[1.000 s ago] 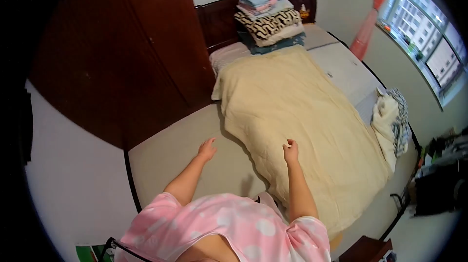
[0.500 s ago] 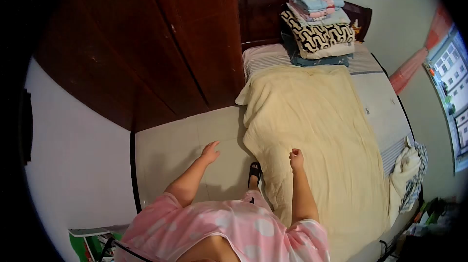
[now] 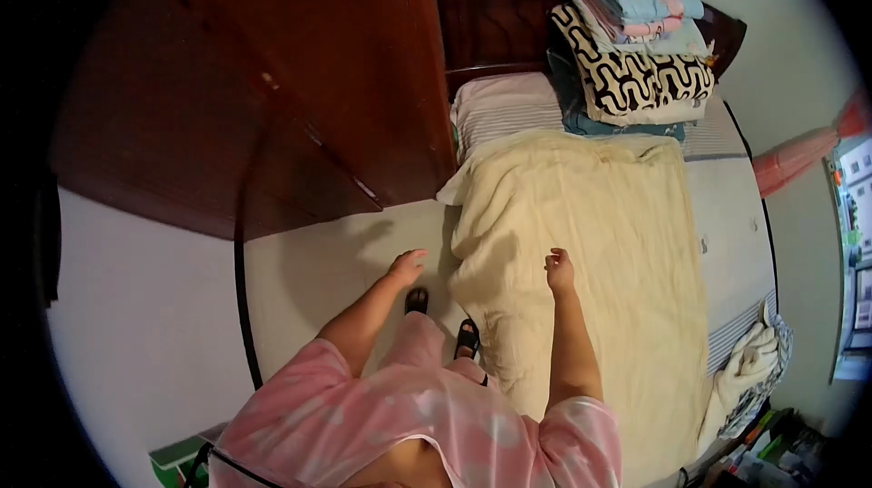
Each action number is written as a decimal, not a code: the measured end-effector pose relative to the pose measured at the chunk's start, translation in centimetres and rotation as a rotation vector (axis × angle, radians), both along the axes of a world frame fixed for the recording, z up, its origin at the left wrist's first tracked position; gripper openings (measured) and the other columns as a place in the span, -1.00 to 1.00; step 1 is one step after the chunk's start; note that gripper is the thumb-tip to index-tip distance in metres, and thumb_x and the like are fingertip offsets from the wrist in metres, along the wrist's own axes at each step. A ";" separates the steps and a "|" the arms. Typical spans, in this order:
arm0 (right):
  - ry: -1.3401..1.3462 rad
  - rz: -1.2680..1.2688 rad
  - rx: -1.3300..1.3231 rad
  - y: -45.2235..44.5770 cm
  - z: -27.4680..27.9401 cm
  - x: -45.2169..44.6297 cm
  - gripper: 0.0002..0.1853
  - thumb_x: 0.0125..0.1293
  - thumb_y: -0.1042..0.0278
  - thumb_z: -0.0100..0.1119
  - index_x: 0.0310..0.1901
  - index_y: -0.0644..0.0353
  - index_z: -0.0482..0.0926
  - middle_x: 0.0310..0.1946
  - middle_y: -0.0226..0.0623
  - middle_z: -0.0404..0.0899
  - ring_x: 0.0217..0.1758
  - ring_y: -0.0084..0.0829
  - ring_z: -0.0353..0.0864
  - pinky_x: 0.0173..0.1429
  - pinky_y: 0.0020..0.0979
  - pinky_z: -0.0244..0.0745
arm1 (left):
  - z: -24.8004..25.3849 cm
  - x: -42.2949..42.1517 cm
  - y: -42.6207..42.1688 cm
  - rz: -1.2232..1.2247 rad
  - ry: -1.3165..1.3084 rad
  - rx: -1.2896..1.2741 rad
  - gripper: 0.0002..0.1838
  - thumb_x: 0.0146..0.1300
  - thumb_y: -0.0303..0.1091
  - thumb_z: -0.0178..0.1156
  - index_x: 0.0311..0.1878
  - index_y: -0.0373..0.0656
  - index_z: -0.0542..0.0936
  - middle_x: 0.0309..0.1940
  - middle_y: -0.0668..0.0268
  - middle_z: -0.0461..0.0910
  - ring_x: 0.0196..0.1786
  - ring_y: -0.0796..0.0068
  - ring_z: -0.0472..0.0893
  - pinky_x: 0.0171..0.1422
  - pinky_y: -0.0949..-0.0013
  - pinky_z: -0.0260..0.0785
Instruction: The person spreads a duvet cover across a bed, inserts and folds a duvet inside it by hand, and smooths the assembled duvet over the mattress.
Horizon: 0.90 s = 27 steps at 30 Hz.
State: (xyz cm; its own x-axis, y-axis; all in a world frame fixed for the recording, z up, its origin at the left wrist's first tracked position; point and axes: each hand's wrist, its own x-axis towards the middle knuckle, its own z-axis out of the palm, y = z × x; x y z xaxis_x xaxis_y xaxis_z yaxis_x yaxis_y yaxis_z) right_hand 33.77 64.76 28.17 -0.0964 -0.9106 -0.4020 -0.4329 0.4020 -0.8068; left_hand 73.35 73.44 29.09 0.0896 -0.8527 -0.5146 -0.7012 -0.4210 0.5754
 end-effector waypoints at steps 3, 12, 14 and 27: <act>-0.041 0.007 0.020 -2.6 0.4 2.2 -0.66 0.29 0.32 0.07 0.08 0.18 0.40 -0.25 -0.32 0.54 -0.31 -0.46 0.59 -0.26 -0.40 0.45 | -4.7 0.6 -5.1 0.041 0.035 -0.004 -0.54 0.21 -0.30 0.13 0.20 -0.09 0.41 0.09 0.22 0.52 0.09 0.19 0.52 0.20 0.26 0.35; -0.097 -0.279 0.134 -6.2 -5.0 7.3 -0.71 0.30 0.37 0.07 0.03 0.23 0.44 -0.34 -0.21 0.58 -0.34 -0.41 0.63 -0.22 -0.42 0.54 | -15.2 0.1 -24.2 -0.210 -0.012 0.122 -0.37 0.20 -0.29 0.17 0.33 -0.12 0.23 0.22 0.21 0.41 0.22 0.20 0.43 0.26 0.22 0.30; -0.113 -0.333 0.197 -6.8 -7.4 8.6 -0.71 0.30 0.38 0.08 0.03 0.23 0.44 -0.34 -0.22 0.58 -0.35 -0.42 0.62 -0.22 -0.43 0.54 | -18.3 -0.9 -28.8 -0.231 -0.043 0.125 -0.36 0.20 -0.31 0.16 0.35 -0.12 0.20 0.22 0.19 0.41 0.22 0.17 0.42 0.26 0.21 0.30; -0.327 -0.427 0.282 -10.6 -14.1 16.6 -0.75 0.33 0.40 0.07 0.02 0.20 0.45 -0.26 -0.31 0.57 -0.32 -0.52 0.59 -0.21 -0.50 0.47 | -30.8 -3.5 -33.5 0.064 0.418 0.271 -0.34 -0.02 -0.37 0.32 0.19 -0.25 0.35 -0.03 0.13 0.56 -0.01 0.24 0.56 0.09 0.27 0.37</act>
